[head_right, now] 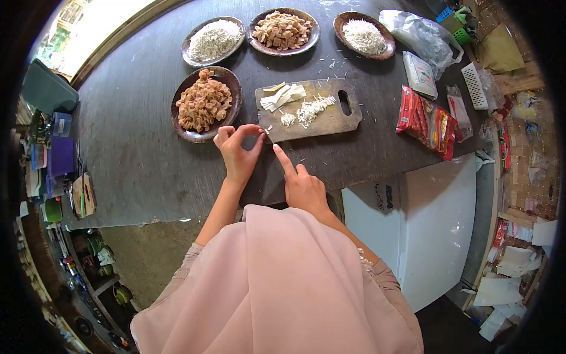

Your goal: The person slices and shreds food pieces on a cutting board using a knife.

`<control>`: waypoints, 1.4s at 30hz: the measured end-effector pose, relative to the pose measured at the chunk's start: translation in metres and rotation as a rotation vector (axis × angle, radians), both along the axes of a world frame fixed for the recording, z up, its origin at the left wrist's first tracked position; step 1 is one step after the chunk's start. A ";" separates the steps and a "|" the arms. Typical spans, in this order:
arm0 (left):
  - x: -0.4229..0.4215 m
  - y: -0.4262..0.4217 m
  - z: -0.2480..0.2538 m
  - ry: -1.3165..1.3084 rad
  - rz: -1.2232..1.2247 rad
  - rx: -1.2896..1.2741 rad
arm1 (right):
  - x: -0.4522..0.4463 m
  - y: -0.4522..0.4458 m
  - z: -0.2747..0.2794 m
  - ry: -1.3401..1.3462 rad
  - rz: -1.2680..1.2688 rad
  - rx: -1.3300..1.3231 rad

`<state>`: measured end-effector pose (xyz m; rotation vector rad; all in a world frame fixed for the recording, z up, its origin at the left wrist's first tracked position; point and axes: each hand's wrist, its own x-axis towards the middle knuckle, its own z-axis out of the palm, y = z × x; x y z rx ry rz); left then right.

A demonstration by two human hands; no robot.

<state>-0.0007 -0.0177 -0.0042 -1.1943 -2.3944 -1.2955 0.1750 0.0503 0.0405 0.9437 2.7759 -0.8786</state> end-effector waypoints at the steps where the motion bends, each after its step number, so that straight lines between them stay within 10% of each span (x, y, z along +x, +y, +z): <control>1: 0.000 0.000 0.000 0.002 0.002 -0.001 | 0.000 0.000 -0.002 0.000 0.002 -0.001; 42: -0.001 -0.002 0.003 0.025 -0.001 -0.027 | 0.001 0.014 0.003 0.096 0.007 0.016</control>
